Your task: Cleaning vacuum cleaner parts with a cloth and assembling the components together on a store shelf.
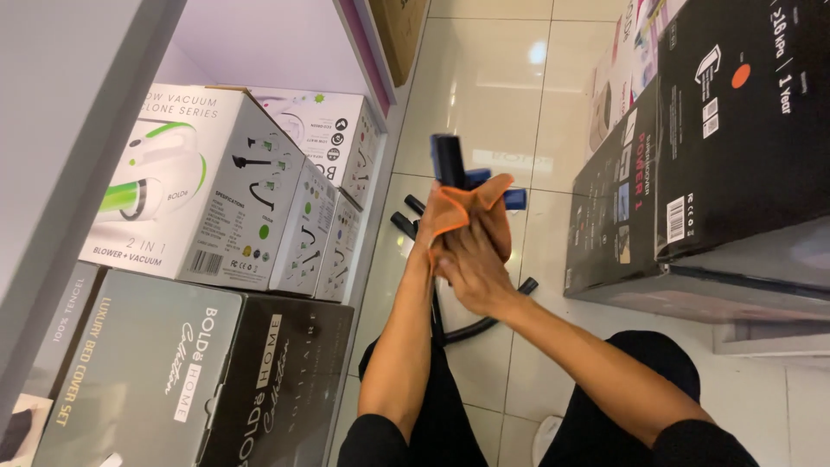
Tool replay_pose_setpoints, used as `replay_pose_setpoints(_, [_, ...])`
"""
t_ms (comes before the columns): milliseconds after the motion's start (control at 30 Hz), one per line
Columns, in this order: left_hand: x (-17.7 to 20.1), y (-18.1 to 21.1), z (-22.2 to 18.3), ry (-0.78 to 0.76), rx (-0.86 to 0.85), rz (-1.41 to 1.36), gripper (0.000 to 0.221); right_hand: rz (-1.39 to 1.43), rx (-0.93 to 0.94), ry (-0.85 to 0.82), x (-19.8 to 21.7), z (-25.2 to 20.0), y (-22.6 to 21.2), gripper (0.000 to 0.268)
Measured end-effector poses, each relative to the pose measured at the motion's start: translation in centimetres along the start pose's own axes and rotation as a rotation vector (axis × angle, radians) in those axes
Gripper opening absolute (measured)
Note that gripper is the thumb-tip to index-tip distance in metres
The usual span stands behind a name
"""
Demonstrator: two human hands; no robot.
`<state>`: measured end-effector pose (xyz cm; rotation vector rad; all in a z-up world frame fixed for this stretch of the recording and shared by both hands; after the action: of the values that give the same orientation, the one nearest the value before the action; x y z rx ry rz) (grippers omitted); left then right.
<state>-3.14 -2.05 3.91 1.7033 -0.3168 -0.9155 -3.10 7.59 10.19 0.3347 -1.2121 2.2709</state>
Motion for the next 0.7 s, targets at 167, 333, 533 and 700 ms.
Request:
replay_pose_setpoints(167, [-0.5, 2.7, -0.3, 0.003, 0.023, 0.151, 0.080, 0.087, -0.140, 0.061, 0.9, 1.0, 5.5, 0.034])
replay_pose_setpoints(333, [2.5, -3.1, 2.0, -0.012, -0.110, 0.581, 0.067, -0.068, -0.118, 0.145, 4.0, 5.4, 9.7, 0.036])
replay_pose_setpoints(533, [-2.3, 2.1, 0.5, 0.162, -0.014, 0.236, 0.066, -0.125, -0.222, 0.129, 3.1, 4.7, 10.0, 0.046])
replay_pose_setpoints(700, [1.0, 1.2, 3.2, 0.232, 0.074, 0.121, 0.075, 0.076, -0.264, -0.043, 3.2, 3.4, -3.3, 0.055])
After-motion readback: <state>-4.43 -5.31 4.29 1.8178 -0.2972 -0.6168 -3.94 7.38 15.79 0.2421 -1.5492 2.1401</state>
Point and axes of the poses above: each hand's wrist, its own z-axis towards the middle knuckle, its own x-axis out of the back of the hand, y = z × x, the point moved 6 cm from there along z, towards the middle knuckle, and after that the axes turned 15 degrees about z, right-handed, at the moved point
